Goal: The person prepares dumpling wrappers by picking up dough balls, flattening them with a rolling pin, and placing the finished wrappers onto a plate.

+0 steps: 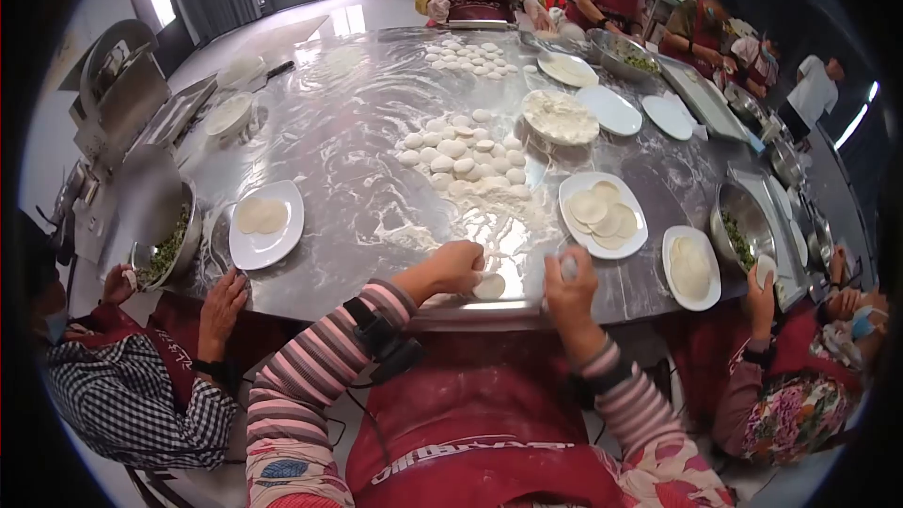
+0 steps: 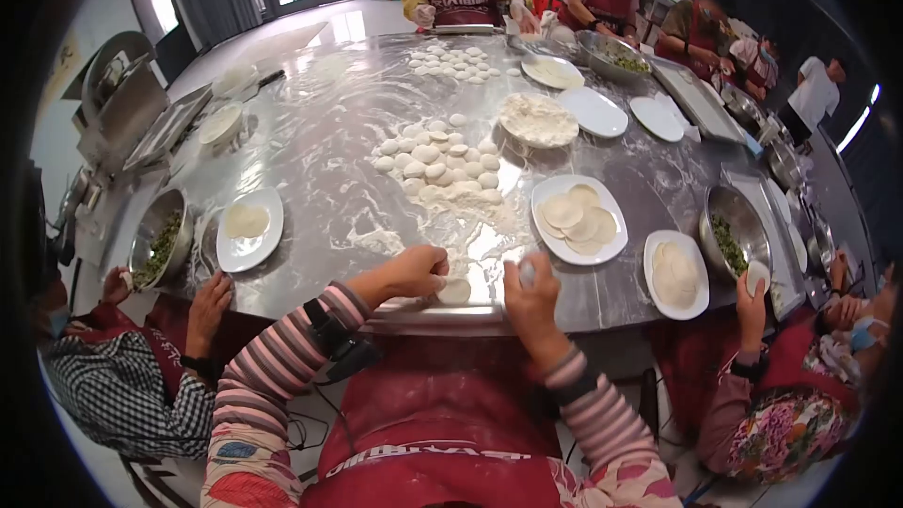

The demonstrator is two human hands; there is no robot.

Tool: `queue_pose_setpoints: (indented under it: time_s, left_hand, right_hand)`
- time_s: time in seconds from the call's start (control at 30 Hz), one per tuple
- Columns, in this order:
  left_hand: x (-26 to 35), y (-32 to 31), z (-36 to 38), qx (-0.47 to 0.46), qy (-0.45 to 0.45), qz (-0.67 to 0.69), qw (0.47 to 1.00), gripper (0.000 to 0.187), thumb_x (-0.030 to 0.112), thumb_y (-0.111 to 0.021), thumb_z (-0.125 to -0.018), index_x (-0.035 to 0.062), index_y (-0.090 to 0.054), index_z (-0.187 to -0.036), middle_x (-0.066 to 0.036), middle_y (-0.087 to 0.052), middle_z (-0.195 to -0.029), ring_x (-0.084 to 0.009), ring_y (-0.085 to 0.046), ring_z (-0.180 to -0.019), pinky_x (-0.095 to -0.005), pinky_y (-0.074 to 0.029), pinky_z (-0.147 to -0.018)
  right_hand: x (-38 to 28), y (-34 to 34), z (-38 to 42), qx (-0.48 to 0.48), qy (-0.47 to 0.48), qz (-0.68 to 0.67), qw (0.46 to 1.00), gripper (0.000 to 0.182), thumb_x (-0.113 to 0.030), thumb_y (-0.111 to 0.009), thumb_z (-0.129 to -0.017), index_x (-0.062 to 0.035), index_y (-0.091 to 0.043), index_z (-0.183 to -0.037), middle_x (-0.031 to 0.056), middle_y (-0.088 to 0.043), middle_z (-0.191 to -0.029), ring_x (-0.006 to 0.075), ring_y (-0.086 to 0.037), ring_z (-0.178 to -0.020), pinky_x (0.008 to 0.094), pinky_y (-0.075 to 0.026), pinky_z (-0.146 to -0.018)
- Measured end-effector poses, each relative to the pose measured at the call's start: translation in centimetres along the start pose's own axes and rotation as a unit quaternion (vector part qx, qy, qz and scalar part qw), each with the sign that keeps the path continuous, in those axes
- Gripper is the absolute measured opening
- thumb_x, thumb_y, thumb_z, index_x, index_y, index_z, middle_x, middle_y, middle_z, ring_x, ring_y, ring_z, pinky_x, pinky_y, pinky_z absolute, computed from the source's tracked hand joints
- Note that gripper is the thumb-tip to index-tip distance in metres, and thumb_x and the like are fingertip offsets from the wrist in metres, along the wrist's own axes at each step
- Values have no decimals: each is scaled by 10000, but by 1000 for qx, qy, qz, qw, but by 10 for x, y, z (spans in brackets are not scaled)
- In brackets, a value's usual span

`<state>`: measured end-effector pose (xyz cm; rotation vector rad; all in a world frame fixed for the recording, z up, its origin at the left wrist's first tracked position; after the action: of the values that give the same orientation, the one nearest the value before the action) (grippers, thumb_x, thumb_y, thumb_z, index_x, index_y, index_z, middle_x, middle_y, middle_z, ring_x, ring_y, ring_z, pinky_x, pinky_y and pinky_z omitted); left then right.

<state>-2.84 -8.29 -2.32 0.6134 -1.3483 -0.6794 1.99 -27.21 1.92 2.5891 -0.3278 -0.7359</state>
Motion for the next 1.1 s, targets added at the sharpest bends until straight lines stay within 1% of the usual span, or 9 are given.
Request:
queue_pose_setpoints:
  time_s: [0.23,0.37,0.4,0.47,0.67,0.77,0.83,1.07,1.1]
  left_hand:
    - [6,-1,-12,7,-10,-4,1000,170,165,-618,-736,10,-616,-804,-191,-635,-788,-323,-614,-755,-409,-472,-677]
    - [-17,-14,-8,2,5,-6,1000,213,119,-658,-658,8,-588,-826,-194,-620,-834,-316,-593,-788,-401,-456,-680]
    - [-22,-20,-14,-23,-1,-8,1000,245,125,-669,-650,8,-575,-844,-202,-608,-870,-313,-585,-825,-401,-448,-691]
    - [-9,-20,-13,-21,-21,-32,999,209,204,-635,-720,30,-585,-825,-196,-614,-840,-350,-583,-806,-410,-445,-685]
    - [11,-5,-7,19,-18,4,1000,186,200,-593,-763,32,-608,-840,-196,-625,-828,-359,-594,-825,-422,-456,-701]
    - [2,-11,0,11,-8,24,1000,147,156,-592,-743,31,-591,-822,-196,-622,-817,-357,-593,-810,-416,-453,-687]
    - [-5,-8,0,16,10,29,999,128,135,-586,-734,32,-581,-810,-197,-620,-811,-356,-593,-802,-413,-450,-681]
    - [3,-12,-21,17,-17,-23,999,231,191,-556,-769,20,-642,-899,-209,-641,-885,-371,-603,-888,-421,-472,-747]
    - [13,-6,-13,19,-33,-1,999,230,164,-559,-745,10,-656,-884,-216,-644,-877,-377,-609,-874,-426,-472,-753]
  right_hand:
    - [16,-32,-35,-1,-122,-90,988,156,-45,-651,-763,-44,-520,-847,177,-537,-676,361,-549,-623,415,-418,-564]
    - [13,-2,19,18,147,61,987,175,-3,-634,-760,2,-516,-889,143,-511,-801,295,-540,-714,398,-444,-617]
    - [41,-7,30,-18,-149,-125,981,160,20,-618,-761,-16,-491,-850,134,-503,-751,285,-521,-666,378,-439,-596]
    - [37,-21,4,-14,-205,-132,970,158,7,-622,-772,-23,-474,-816,129,-475,-670,268,-467,-550,360,-415,-555]
    - [46,-49,-26,-28,-157,-140,977,145,5,-609,-786,-30,-470,-812,124,-466,-645,257,-482,-549,353,-409,-538]
    - [3,-4,-2,9,102,66,993,149,-33,-578,-844,-59,-434,-810,13,-406,-552,95,-409,-382,273,-323,-353]
    - [8,4,15,5,-151,-185,971,138,-40,-567,-853,-60,-435,-820,9,-395,-589,87,-397,-396,277,-327,-352]
    - [50,-58,-31,-5,-52,-85,995,159,-19,-580,-846,-66,-429,-831,13,-416,-591,75,-400,-392,257,-307,-339]
    - [41,-48,-26,-27,-216,-145,965,157,-26,-622,-798,-27,-465,-805,105,-435,-648,225,-434,-555,356,-393,-546]
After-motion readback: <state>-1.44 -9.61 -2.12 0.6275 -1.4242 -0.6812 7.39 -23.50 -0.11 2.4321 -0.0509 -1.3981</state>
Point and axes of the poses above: each hand's wrist, its own z-axis away from the middle knuckle, its own y-axis out of the back of the hand, x = y × z, the point moved 5 cm from there along -z, towards the middle knuckle
